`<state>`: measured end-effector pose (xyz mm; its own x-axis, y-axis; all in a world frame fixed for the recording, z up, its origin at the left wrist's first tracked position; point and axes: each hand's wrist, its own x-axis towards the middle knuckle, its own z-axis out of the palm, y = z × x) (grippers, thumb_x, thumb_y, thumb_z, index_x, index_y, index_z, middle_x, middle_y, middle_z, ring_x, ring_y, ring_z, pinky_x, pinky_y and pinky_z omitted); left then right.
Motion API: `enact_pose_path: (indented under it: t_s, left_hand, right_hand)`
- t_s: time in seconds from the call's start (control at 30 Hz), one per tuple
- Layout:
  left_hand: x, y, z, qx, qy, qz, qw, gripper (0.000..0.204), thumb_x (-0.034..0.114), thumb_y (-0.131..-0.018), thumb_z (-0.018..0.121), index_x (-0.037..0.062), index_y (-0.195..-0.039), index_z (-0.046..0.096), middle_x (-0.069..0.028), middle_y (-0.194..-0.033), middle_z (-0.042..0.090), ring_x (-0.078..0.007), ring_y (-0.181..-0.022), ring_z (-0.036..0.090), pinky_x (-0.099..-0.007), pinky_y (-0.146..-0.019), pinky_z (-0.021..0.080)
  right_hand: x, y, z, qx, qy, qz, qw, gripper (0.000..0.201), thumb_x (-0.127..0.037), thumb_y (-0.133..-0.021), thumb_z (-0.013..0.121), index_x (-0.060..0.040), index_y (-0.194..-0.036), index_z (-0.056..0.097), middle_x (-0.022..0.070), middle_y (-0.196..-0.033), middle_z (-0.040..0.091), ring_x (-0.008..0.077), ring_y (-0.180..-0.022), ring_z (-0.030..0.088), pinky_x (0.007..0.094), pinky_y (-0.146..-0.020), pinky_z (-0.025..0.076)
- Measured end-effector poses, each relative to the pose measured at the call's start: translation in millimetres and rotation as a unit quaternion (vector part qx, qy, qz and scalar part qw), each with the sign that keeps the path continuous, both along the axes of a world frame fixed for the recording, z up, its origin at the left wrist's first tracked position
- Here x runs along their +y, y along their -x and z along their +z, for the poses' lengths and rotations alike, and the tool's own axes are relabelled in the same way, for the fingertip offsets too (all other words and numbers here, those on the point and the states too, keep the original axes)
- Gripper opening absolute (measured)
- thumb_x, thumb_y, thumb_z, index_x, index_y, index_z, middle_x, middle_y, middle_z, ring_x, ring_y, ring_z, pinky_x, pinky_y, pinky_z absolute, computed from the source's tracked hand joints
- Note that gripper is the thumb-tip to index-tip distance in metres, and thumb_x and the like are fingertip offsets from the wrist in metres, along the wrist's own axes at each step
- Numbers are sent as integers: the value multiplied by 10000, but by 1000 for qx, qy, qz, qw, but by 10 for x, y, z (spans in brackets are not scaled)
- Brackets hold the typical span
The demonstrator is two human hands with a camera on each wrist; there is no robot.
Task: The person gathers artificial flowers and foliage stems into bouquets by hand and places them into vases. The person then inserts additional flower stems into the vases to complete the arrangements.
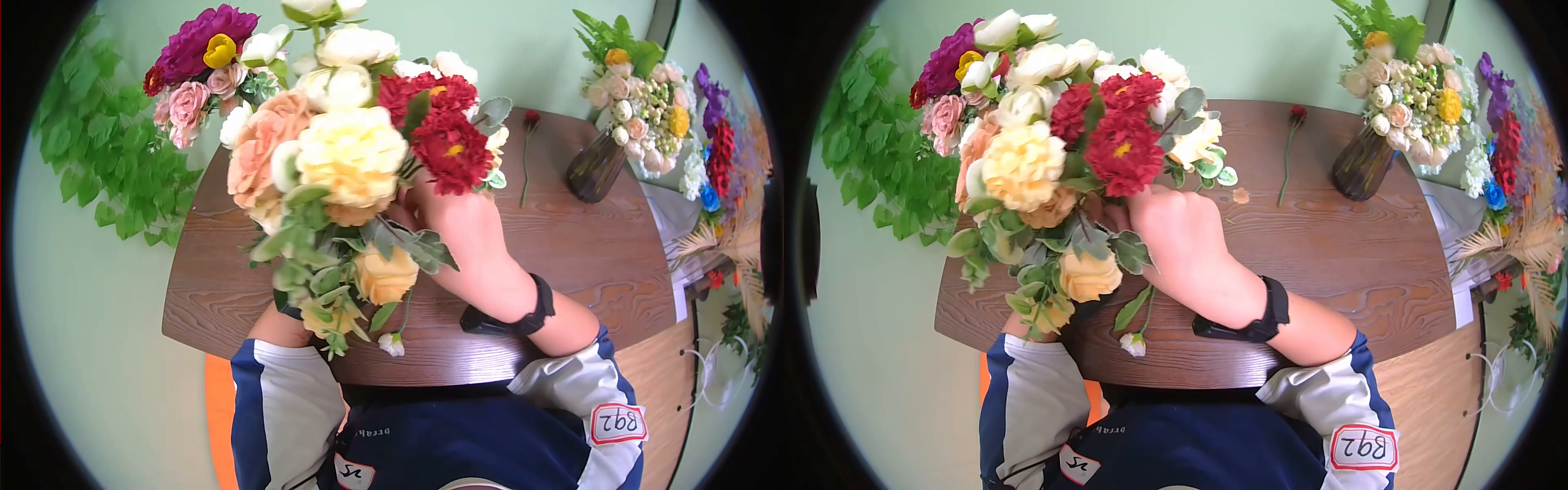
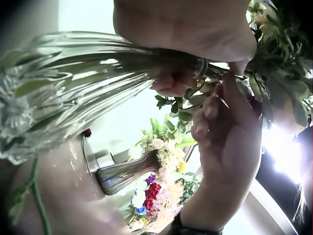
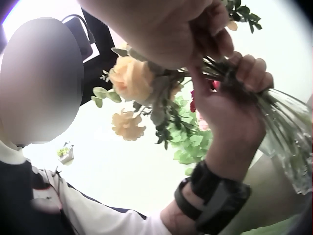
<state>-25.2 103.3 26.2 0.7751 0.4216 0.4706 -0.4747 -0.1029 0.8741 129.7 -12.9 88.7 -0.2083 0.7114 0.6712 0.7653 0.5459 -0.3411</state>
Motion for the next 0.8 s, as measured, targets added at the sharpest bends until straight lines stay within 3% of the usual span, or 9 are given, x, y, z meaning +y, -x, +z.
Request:
enact_pose_path:
  t_s: [0.03,0.07,0.17,0.3,0.37,0.5,0.63,0.73,0.8]
  left_hand:
    - [88,103,33,1,0,1,1000,263,264,-861,579,26,-814,478,-28,-627,465,-152,-581,491,-250,-516,388]
    - [241,3,111,1,-1,0,1000,262,263,-861,579,26,-813,478,-28,-626,465,-152,-580,491,-250,-515,388]
    - [197,122,81,2,-4,-1,1000,262,263,-863,577,26,-812,478,-27,-623,464,-152,-577,492,-251,-514,389]
    - [296,209,49,5,-16,-7,1000,154,113,-851,591,37,-823,460,-29,-628,464,-139,-577,483,-242,-514,377]
    - [242,260,50,65,-50,116,990,154,105,-853,580,43,-800,450,-27,-628,458,-129,-590,481,-237,-515,369]
    - [191,209,102,46,-46,95,993,133,82,-850,565,45,-795,450,-24,-625,451,-127,-590,476,-236,-513,360]
    - [165,196,87,33,-40,125,991,118,59,-847,549,45,-788,448,-22,-621,447,-127,-580,472,-233,-511,352]
    - [231,207,77,30,-51,98,993,113,57,-850,544,44,-792,448,-24,-619,449,-129,-580,474,-234,-511,353]
    - [247,215,80,37,-65,90,993,110,55,-853,540,43,-796,447,-25,-617,451,-130,-581,476,-236,-512,356]
  right_hand:
    - [-41,-14,62,-58,113,-23,992,204,-140,-721,637,-17,-854,545,135,-633,591,321,-587,613,390,-536,493]
    - [-47,-44,63,-57,113,-23,992,204,-140,-721,637,-17,-854,545,135,-633,591,321,-587,613,390,-536,493]
    - [10,-171,77,-285,261,-9,922,249,-107,-698,632,-20,-929,598,148,-670,605,301,-640,635,381,-561,507]
    - [194,-241,-250,-322,194,40,926,266,0,-665,578,-16,-930,578,183,-872,577,306,-788,620,392,-607,497]
    - [335,-230,-482,-324,195,72,923,215,-19,-674,587,-12,-888,603,166,-826,604,302,-762,631,380,-602,504]
    - [424,-166,-553,-393,295,87,867,114,-49,-677,600,-10,-771,651,145,-768,644,301,-740,644,366,-604,514]
    - [400,-164,-439,-412,309,74,854,86,-55,-673,602,-15,-719,663,153,-756,649,302,-743,647,367,-608,516]
    - [428,-172,-500,-409,277,67,867,77,-52,-681,599,-24,-720,658,143,-751,648,299,-748,647,363,-605,516]
    - [486,-188,-659,-333,198,25,922,61,-54,-677,599,-37,-702,652,134,-745,648,293,-731,649,360,-599,516]
